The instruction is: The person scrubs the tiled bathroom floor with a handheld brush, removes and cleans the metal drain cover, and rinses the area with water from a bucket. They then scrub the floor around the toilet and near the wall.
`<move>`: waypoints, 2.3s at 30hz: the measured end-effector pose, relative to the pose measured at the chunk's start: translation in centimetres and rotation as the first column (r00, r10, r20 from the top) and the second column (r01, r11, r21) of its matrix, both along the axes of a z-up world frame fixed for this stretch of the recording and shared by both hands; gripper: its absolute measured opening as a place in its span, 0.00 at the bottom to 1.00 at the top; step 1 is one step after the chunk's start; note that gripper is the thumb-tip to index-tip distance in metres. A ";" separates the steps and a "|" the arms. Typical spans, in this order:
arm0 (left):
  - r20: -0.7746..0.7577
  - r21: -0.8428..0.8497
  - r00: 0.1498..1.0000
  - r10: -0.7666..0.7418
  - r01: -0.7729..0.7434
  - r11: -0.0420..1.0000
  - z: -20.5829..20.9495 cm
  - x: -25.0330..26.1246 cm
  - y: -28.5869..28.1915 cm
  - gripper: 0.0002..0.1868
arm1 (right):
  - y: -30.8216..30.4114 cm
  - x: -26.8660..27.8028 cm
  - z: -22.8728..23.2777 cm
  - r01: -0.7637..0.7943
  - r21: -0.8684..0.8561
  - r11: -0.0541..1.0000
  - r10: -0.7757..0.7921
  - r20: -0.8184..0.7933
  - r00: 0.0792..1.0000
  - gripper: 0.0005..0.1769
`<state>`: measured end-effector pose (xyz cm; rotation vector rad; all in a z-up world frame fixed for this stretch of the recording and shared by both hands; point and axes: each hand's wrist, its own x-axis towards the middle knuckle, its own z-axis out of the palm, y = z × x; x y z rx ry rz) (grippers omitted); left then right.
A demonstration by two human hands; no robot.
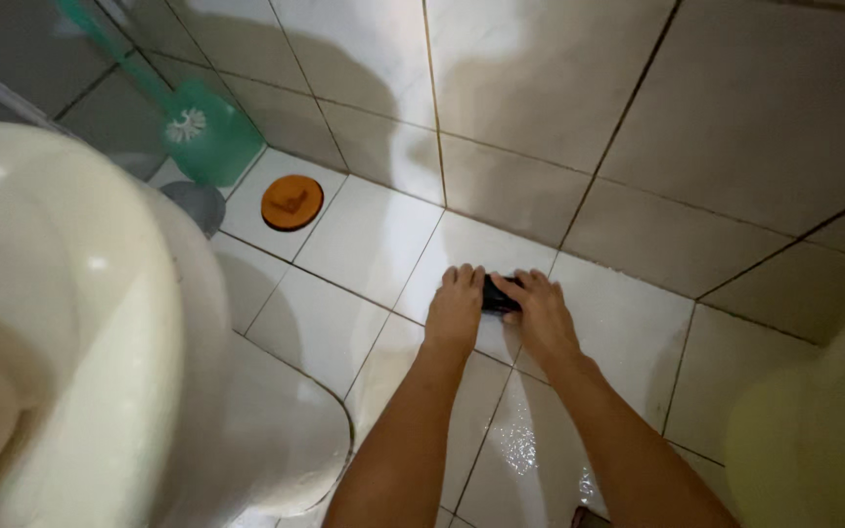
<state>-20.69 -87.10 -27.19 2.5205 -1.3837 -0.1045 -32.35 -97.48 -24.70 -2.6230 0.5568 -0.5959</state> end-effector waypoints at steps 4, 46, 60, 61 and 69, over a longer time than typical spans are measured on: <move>0.177 -0.196 0.983 0.051 -0.016 0.980 0.7 -5.4 6.2 0.20 | 3.8 -3.0 0.4 -0.132 0.074 0.989 0.143 -0.188 0.972 0.33; 0.377 0.479 0.864 0.335 -0.491 0.728 3.2 -1.0 12.6 0.28 | 12.7 6.7 -3.6 -0.416 0.083 0.906 0.423 -0.107 0.900 0.32; -0.057 0.294 0.998 0.012 0.005 0.956 0.9 -12.1 4.9 0.21 | 6.9 -8.5 1.0 0.116 0.309 0.944 -0.059 -0.189 0.980 0.20; 0.004 0.244 1.000 0.017 -0.017 0.970 1.2 -12.7 4.0 0.25 | 6.2 -9.6 1.2 0.097 0.131 0.987 -0.067 -0.215 0.974 0.21; 0.212 0.140 0.972 -0.099 0.071 0.988 -0.7 -17.2 7.3 0.26 | 10.2 -17.3 0.7 0.053 0.084 0.995 -0.029 -0.264 0.964 0.33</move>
